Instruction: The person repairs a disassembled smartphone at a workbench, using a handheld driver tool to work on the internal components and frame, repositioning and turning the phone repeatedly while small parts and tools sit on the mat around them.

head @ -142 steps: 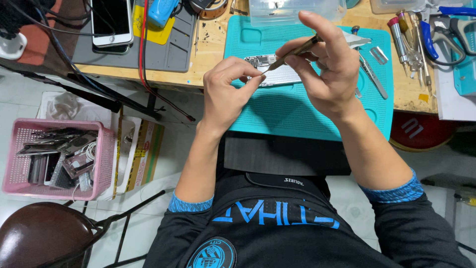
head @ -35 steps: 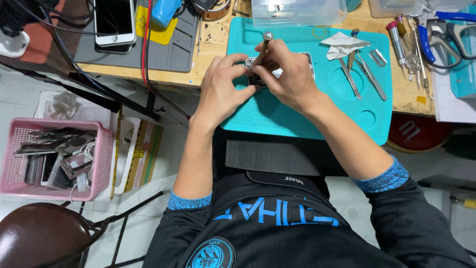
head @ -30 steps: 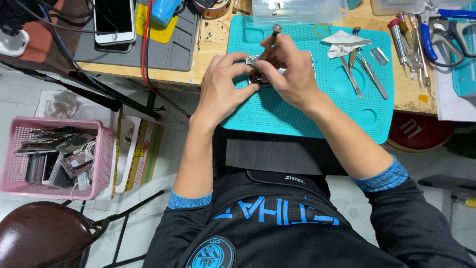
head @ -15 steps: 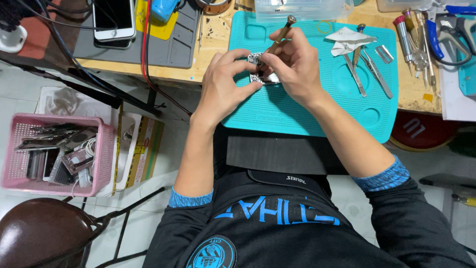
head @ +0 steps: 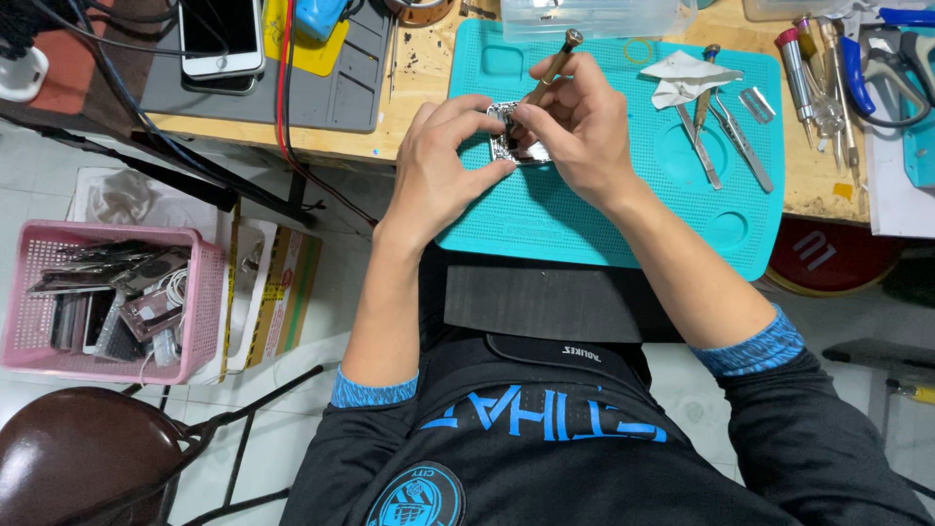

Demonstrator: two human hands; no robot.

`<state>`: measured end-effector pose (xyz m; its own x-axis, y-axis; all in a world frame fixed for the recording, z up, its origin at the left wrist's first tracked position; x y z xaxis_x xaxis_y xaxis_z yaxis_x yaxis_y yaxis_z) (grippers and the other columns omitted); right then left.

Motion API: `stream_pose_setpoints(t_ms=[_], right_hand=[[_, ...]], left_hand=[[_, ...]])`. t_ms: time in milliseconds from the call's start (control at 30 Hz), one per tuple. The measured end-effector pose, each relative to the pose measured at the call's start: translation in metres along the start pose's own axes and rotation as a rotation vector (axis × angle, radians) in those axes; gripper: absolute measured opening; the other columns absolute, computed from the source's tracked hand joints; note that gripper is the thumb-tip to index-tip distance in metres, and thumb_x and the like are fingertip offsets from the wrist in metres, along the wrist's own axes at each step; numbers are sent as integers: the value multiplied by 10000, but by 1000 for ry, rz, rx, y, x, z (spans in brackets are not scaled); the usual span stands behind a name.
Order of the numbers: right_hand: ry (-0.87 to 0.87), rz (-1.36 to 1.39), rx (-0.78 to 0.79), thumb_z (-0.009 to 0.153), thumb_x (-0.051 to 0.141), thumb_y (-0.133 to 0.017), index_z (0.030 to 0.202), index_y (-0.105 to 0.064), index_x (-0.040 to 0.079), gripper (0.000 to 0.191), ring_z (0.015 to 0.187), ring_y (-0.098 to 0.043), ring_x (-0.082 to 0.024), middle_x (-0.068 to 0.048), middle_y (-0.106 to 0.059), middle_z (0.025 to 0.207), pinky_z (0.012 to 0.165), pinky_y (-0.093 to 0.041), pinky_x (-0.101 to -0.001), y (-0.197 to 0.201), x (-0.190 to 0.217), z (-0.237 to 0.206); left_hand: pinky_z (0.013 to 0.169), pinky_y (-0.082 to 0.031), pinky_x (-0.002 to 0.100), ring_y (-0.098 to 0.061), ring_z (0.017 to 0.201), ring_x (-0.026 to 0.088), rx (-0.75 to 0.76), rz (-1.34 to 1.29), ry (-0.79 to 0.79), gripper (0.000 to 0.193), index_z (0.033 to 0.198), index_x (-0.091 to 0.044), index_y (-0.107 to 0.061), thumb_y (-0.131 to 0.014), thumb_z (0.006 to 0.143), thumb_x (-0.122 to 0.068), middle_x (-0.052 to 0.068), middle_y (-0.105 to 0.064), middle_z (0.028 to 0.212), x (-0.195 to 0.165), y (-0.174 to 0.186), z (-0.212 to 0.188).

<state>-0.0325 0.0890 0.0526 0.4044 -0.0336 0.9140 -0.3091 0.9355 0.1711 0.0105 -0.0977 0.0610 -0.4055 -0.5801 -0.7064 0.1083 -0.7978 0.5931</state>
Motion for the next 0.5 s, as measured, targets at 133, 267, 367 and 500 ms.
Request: stream_pose_setpoints(t_ms=[133,267,367,500], right_hand=[[5,-10,-7,1082,-6,-681,1293,-490,-9,284,889,-750,-135,-92,-728,991,761,-618,-254,0,-1,0],[4,-4,-7,1086,-4,-683,1290,-492,-9,280,891,-750,-136,-95,-731,1003,766,-621,-256,-1,1,0],[0,-30,-1,1079,1,-697,1249,-497,-14,263,891,-756,-131,-103,-746,1005,763,-628,-255,-2,5,1],[76,-252,48,1029,-7,-726,1204,-523,-32,269,855,-770,-140,-105,-763,959,733,-615,-262,-1,20,6]], left_hand=[[1030,-482,424,-592,1175,297,-2,6,-19,313,1004,-88,-756,-889,761,-232,69,-677,1317,0,1,-1],[1021,-488,429,-591,1176,309,-21,30,-117,307,1016,-74,-754,-889,787,-228,93,-672,1316,-2,4,-3],[978,-509,422,-607,1140,306,-30,41,-186,277,1020,-55,-751,-874,824,-208,111,-667,1267,-5,7,-6],[925,-536,399,-630,1069,275,14,108,-314,223,1043,-47,-764,-846,888,-185,90,-677,1224,-7,12,-5]])
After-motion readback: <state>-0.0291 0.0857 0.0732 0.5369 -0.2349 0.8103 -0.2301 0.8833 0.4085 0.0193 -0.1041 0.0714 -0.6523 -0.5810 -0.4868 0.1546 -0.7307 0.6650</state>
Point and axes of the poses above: each hand's wrist, its own z-axis towards the middle knuckle, its own y-axis out of the back of the hand, x = y × z, the point moved 4 cm from there along z, towards the middle knuckle
